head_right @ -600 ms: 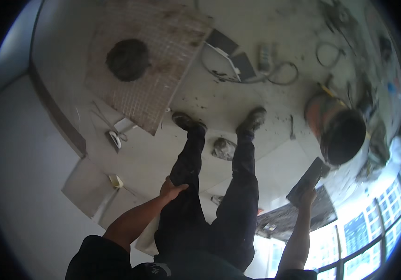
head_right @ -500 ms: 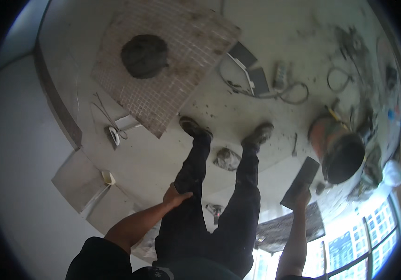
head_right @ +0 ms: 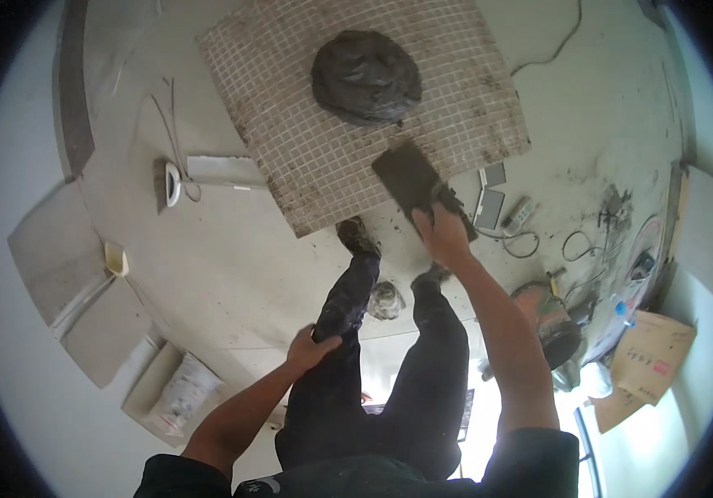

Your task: Spreading mortar onto the back of a large floor tile using a trowel.

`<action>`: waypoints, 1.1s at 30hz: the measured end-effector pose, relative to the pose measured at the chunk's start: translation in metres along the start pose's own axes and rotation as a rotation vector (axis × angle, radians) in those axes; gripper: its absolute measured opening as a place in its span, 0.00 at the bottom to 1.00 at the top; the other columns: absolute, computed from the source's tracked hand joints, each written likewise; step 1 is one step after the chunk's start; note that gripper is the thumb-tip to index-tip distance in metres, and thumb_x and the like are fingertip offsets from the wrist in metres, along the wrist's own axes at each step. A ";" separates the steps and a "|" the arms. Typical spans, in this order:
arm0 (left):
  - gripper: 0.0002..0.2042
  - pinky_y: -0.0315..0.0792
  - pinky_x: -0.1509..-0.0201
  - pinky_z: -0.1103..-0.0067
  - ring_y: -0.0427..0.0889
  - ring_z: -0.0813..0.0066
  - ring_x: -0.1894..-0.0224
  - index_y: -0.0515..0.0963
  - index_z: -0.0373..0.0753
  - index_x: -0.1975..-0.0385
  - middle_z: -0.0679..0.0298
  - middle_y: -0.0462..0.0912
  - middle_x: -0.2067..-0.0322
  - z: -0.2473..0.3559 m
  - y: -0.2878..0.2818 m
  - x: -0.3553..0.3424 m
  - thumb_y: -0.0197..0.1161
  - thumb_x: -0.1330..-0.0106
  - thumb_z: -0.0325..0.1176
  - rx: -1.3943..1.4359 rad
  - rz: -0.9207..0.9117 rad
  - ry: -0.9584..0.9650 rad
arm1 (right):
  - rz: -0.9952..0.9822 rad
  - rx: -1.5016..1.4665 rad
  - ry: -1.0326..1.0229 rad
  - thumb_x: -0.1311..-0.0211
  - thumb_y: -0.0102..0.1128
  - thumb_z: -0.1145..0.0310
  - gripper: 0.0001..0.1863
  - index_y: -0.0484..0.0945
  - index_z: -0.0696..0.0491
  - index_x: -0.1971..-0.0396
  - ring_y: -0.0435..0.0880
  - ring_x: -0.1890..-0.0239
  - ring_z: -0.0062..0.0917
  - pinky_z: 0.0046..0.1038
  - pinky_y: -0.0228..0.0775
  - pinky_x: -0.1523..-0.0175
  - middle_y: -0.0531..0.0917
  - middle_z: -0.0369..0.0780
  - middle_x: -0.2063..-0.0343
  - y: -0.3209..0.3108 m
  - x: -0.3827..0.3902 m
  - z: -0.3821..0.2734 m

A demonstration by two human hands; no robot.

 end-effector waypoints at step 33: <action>0.37 0.72 0.44 0.68 0.79 0.60 0.49 0.71 0.29 0.46 0.51 0.80 0.50 0.023 -0.198 -0.325 0.79 0.49 0.47 0.626 0.800 0.030 | -0.730 -0.726 0.825 0.33 0.49 0.47 0.18 0.67 0.48 0.70 0.63 0.84 0.20 0.28 0.56 0.77 0.67 0.33 0.82 0.039 -0.348 -0.047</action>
Point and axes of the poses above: each hand's wrist, its own x-axis away from the middle knuckle, its own y-axis out of the palm, z = x × y, the point moved 7 cm from there along -x, towards the middle knuckle
